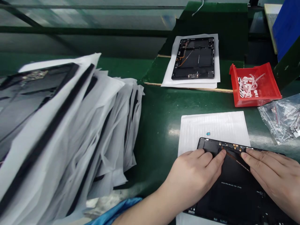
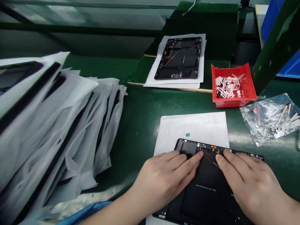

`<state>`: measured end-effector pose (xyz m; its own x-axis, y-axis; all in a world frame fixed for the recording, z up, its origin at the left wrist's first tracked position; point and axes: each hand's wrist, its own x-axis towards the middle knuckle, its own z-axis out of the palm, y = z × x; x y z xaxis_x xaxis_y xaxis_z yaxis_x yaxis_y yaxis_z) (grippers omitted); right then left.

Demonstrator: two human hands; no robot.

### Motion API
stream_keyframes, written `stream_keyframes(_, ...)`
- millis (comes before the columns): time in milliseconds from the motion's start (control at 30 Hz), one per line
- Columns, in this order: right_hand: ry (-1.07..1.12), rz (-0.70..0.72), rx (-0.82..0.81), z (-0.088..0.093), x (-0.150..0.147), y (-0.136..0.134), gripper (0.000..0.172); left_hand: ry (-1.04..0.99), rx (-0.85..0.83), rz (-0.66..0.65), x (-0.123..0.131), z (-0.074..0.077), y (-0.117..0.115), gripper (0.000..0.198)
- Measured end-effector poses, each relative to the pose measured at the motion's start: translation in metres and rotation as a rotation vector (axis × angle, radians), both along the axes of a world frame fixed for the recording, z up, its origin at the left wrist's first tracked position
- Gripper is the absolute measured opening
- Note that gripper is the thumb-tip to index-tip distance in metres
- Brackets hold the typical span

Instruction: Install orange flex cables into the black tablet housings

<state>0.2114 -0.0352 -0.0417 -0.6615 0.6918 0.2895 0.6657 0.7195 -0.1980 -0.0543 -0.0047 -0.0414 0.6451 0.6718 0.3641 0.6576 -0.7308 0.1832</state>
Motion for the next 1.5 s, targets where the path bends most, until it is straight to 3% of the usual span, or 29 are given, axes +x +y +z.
stream_keyframes(1500,0.023,-0.061,0.058,-0.001,-0.007,0.009,0.031,0.068,-0.007,-0.183,0.012,0.001,0.003,0.024)
